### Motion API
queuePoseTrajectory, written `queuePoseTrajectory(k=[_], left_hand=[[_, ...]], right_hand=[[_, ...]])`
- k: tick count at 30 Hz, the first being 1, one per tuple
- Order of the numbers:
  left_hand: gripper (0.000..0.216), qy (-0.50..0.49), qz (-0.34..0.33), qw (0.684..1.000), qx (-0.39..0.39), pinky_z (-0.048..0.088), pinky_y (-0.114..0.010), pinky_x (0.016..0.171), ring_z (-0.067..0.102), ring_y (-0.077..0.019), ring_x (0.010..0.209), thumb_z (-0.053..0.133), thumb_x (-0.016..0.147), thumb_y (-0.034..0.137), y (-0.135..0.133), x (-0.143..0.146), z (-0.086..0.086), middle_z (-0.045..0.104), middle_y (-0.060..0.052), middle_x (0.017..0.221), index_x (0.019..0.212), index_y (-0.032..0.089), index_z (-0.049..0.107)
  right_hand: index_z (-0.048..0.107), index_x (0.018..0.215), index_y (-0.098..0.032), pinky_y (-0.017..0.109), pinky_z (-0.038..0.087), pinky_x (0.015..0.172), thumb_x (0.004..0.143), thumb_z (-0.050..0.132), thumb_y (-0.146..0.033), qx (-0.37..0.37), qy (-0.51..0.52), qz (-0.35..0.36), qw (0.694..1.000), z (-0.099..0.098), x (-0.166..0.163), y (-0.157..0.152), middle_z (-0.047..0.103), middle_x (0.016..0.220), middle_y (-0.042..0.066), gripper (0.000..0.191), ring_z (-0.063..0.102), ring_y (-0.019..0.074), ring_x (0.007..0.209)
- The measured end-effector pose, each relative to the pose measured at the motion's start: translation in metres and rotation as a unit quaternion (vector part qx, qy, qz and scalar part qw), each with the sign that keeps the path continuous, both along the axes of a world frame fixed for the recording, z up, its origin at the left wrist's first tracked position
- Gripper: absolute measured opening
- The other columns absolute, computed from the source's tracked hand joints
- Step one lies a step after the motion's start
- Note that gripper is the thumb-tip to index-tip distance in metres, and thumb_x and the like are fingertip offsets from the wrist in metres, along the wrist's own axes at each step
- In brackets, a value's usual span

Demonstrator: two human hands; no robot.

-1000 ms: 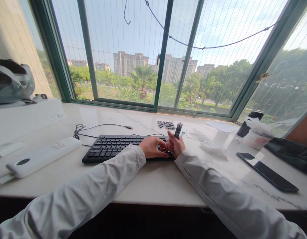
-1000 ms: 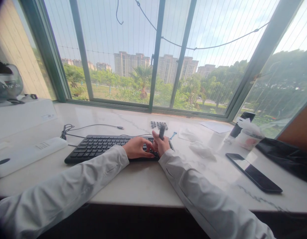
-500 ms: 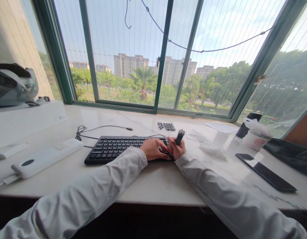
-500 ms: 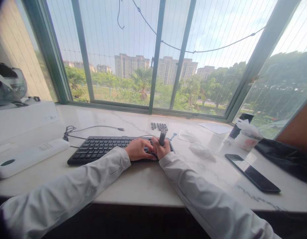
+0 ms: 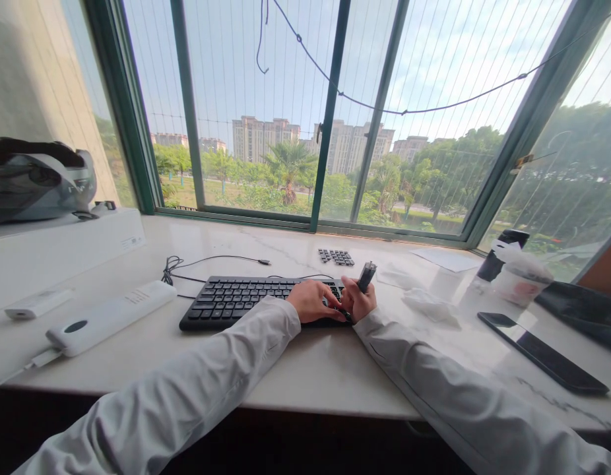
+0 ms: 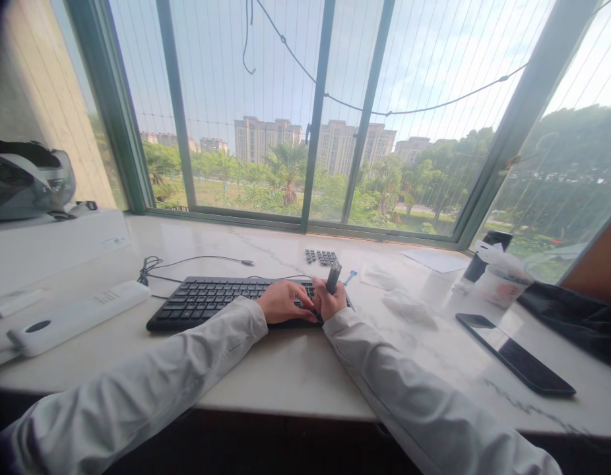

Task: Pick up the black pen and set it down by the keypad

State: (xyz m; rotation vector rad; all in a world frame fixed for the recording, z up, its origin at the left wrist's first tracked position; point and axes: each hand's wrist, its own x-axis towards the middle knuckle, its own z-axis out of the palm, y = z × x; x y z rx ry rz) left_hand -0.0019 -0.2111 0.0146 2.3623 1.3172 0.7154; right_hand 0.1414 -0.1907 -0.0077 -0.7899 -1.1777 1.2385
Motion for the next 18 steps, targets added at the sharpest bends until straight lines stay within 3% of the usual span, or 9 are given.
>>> queuePoseTrajectory(k=[3, 12, 18], left_hand=[[0.037, -0.004, -0.006, 1.0, -0.005, 0.045, -0.024, 0.071, 0.062, -0.016, 0.077, 0.07, 0.063, 0.055, 0.0, -0.001, 0.001, 0.071, 0.002, 0.085, 0.087, 0.028, 0.076], [0.034, -0.013, -0.04, 0.999, -0.015, 0.046, -0.024, 0.071, 0.063, -0.0152, 0.073, 0.069, 0.065, 0.049, 0.001, -0.004, 0.004, 0.071, 0.002, 0.082, 0.091, 0.029, 0.076], [0.036, -0.024, -0.038, 0.999, -0.016, 0.045, -0.024, 0.068, 0.062, -0.015, 0.071, 0.069, 0.064, 0.051, 0.001, -0.004, 0.003, 0.072, 0.001, 0.079, 0.089, 0.027, 0.076]], right_hand=[[0.028, 0.046, -0.023, 0.022, 0.016, 0.026, 0.064, 0.067, -0.042, 0.008, 0.03, -0.057, 0.998, 0.007, -0.007, 0.003, 0.027, 0.033, -0.008, 0.046, 0.022, 0.0052, 0.028], [0.027, 0.053, -0.022, 0.019, 0.012, 0.026, 0.077, 0.055, -0.03, -0.161, 0.105, -0.113, 0.975, 0.022, -0.008, 0.003, 0.02, 0.034, -0.011, 0.038, 0.015, 0.0043, 0.027], [0.026, 0.051, -0.023, 0.02, 0.014, 0.026, 0.077, 0.057, -0.032, -0.126, 0.101, -0.145, 0.976, 0.017, -0.012, 0.004, 0.02, 0.034, -0.01, 0.042, 0.017, 0.0045, 0.028]])
